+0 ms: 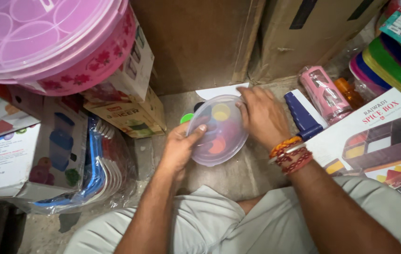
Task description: The person assembles a pink multi-compartment container by placing small pink cups into a pink base, then adds a lid. They then handle a separate round container with colorful compartments, rotating and inspecting it.
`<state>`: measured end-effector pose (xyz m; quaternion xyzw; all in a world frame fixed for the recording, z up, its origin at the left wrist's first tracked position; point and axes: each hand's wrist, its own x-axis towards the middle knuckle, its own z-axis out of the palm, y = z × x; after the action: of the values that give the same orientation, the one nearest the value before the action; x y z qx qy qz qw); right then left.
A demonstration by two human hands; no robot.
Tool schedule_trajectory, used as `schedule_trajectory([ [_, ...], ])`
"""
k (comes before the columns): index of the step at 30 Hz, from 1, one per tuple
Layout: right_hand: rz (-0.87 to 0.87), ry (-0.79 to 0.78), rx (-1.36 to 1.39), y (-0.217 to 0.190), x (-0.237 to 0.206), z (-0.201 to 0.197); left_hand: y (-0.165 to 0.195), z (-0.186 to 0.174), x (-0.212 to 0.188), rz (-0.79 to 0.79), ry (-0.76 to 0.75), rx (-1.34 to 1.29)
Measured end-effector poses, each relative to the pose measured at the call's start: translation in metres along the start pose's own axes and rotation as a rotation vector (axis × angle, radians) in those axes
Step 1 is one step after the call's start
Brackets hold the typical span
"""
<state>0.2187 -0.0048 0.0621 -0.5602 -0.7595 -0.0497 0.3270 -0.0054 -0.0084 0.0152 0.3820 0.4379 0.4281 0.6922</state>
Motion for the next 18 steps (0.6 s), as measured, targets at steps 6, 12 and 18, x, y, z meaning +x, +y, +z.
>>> schedule_trajectory([
  [6,0.127,-0.161,0.123,0.020,-0.007,0.017,0.006,0.000,0.000,0.018,0.029,-0.204],
  [12,0.258,-0.023,0.203,0.021,-0.027,0.042,0.018,0.005,-0.007,0.075,0.047,-0.350],
  [18,0.504,-0.068,0.573,0.018,-0.048,0.072,0.018,0.005,-0.006,0.167,0.078,-0.519],
])
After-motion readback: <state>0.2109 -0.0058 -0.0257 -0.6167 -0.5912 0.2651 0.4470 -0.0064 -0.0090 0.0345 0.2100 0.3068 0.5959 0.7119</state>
